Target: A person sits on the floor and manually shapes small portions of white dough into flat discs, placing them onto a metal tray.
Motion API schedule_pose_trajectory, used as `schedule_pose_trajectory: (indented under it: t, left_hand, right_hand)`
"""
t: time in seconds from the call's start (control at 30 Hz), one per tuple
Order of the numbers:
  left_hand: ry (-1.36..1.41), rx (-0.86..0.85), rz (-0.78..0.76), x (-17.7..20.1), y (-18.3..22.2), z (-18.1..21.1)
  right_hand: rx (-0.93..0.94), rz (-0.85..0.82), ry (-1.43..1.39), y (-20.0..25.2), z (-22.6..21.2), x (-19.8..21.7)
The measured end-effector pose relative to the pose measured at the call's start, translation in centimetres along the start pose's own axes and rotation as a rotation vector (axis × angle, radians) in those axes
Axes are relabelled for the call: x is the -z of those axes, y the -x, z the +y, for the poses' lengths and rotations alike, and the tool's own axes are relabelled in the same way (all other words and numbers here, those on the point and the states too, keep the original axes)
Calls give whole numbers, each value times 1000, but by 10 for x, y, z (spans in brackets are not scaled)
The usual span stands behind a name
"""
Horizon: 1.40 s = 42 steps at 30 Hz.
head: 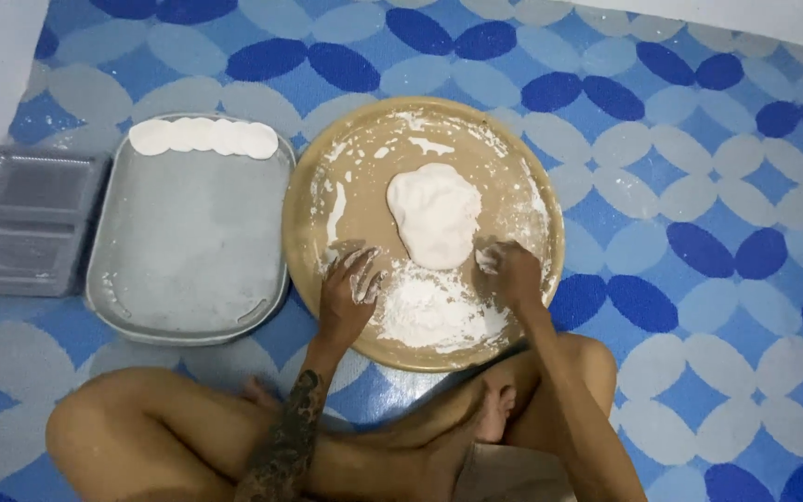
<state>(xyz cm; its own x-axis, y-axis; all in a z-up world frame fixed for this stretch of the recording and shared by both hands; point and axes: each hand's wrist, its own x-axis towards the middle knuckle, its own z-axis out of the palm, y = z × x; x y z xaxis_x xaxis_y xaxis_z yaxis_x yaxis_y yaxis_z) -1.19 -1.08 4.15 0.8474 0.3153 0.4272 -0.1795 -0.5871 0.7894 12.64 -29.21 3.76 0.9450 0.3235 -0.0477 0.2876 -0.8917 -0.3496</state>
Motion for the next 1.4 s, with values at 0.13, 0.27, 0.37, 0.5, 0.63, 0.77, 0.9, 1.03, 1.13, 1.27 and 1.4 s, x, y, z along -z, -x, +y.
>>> schedule_pose_trajectory:
  t: [0.13, 0.27, 0.37, 0.5, 0.63, 0.77, 0.9, 1.03, 1.13, 1.27, 1.4]
  left_hand:
    - [-21, -4, 20, 5, 8, -9]
    - [14, 23, 12, 7, 4, -3]
    - [12, 31, 13, 6, -2, -1]
    - [-33, 20, -19, 5, 0, 0]
    - [-40, -10, 17, 0, 0, -11]
    - [-35, -33, 18, -5, -1, -13]
    - [-26, -29, -3, -14, 4, -15]
    - [-26, -86, -6, -15, 3, -17]
    - [-55, -105, 32, -9, 3, -17]
    - [-39, -100, 36, -5, 8, -15]
    - [7, -14, 5, 2, 1, 5]
  right_hand:
    - [-253, 182, -751, 5, 20, -9]
    - [-222, 99, -539, -3, 40, -22]
    - [-100, 89, -206, -15, 33, -20]
    - [152, 123, 284, -1, -16, -21]
    - [161, 2, 385, 12, -31, -6]
    - [40, -69, 195, -6, -3, -13]
    - [23, -53, 116, -14, -34, 15]
    - [-1, -58, 72, -15, 19, -25]
    - [-50, 42, -123, 0, 5, -16]
    - [-153, 254, -374, 19, -43, 18]
    - [-17, 209, -46, 29, -42, 9]
